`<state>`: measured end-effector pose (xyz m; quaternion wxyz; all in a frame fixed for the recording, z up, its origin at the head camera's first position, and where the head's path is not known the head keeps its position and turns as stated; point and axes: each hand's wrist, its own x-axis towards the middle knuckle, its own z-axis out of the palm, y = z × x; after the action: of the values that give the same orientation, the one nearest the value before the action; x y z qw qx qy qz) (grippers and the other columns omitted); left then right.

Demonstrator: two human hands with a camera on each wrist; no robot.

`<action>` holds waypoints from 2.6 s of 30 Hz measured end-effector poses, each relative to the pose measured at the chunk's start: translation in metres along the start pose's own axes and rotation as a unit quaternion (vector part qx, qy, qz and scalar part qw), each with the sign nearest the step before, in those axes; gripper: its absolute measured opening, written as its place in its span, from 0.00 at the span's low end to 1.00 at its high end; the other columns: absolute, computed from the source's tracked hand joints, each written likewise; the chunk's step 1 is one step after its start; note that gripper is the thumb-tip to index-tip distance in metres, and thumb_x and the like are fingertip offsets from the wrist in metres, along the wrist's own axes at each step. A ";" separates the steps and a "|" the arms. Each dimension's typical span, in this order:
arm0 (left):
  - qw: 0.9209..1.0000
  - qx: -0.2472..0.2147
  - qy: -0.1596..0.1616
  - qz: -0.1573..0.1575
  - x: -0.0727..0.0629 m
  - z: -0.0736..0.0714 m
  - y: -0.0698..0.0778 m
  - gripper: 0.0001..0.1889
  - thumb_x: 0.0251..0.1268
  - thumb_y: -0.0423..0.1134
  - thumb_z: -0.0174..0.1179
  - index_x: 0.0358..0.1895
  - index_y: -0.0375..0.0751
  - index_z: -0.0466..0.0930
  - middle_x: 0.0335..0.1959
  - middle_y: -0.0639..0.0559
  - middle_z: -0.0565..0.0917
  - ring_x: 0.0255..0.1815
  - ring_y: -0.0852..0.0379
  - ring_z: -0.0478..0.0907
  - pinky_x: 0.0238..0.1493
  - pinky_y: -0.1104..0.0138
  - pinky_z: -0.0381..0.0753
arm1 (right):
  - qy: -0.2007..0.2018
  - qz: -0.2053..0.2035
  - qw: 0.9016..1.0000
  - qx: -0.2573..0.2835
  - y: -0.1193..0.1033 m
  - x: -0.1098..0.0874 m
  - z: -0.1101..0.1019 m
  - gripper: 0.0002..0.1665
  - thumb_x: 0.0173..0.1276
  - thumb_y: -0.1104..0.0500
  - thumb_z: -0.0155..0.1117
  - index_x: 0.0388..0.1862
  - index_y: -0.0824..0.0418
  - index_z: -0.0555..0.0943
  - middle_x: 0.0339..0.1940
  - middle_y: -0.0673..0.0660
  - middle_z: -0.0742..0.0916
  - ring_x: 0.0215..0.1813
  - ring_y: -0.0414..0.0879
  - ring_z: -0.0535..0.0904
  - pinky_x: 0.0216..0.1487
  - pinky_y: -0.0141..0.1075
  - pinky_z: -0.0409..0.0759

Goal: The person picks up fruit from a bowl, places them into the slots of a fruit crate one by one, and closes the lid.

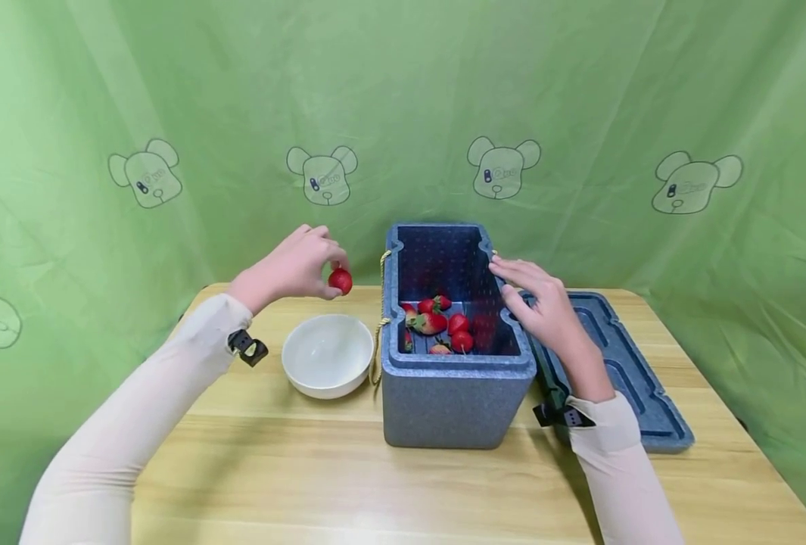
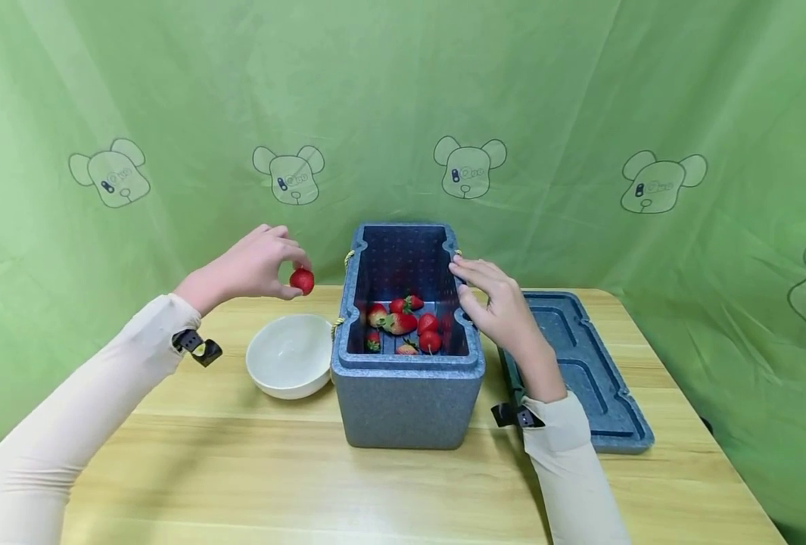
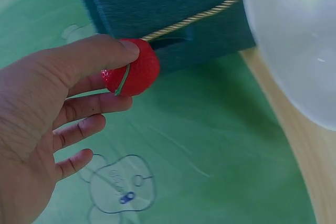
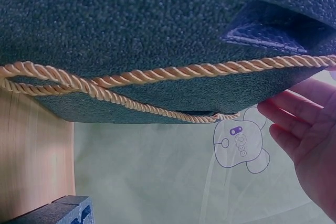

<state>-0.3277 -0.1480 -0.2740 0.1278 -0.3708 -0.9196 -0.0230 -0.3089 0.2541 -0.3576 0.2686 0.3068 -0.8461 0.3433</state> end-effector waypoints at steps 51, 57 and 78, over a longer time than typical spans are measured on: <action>0.978 0.080 0.042 0.188 0.098 -0.023 0.108 0.16 0.60 0.49 0.70 0.48 0.49 0.85 0.41 0.56 0.87 0.51 0.49 0.72 0.63 0.54 0.67 | 0.004 -0.006 1.000 -0.001 0.000 -0.005 -0.004 0.22 0.75 0.61 0.58 0.65 0.61 0.82 0.69 0.60 0.82 0.72 0.60 0.75 0.72 0.59 0.68; 0.974 0.119 -0.006 0.195 0.102 -0.024 0.118 0.17 0.61 0.51 0.70 0.49 0.49 0.85 0.44 0.54 0.87 0.53 0.49 0.71 0.63 0.53 0.66 | 0.003 -0.010 1.000 -0.004 -0.002 -0.006 -0.004 0.22 0.74 0.62 0.58 0.65 0.61 0.82 0.69 0.60 0.82 0.71 0.61 0.75 0.77 0.52 0.65; 0.961 0.171 -0.058 0.208 0.098 -0.008 0.122 0.23 0.59 0.58 0.69 0.55 0.53 0.85 0.50 0.56 0.87 0.51 0.51 0.73 0.57 0.56 0.69 | 0.007 -0.013 1.000 0.000 -0.004 -0.004 -0.004 0.21 0.74 0.62 0.59 0.64 0.62 0.82 0.69 0.60 0.82 0.71 0.60 0.75 0.75 0.55 0.67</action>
<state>-0.3101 0.0054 -0.2478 0.1377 -0.5272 -0.8181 0.1838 -0.3021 0.2559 -0.3567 0.2795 0.3153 -0.8401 0.3416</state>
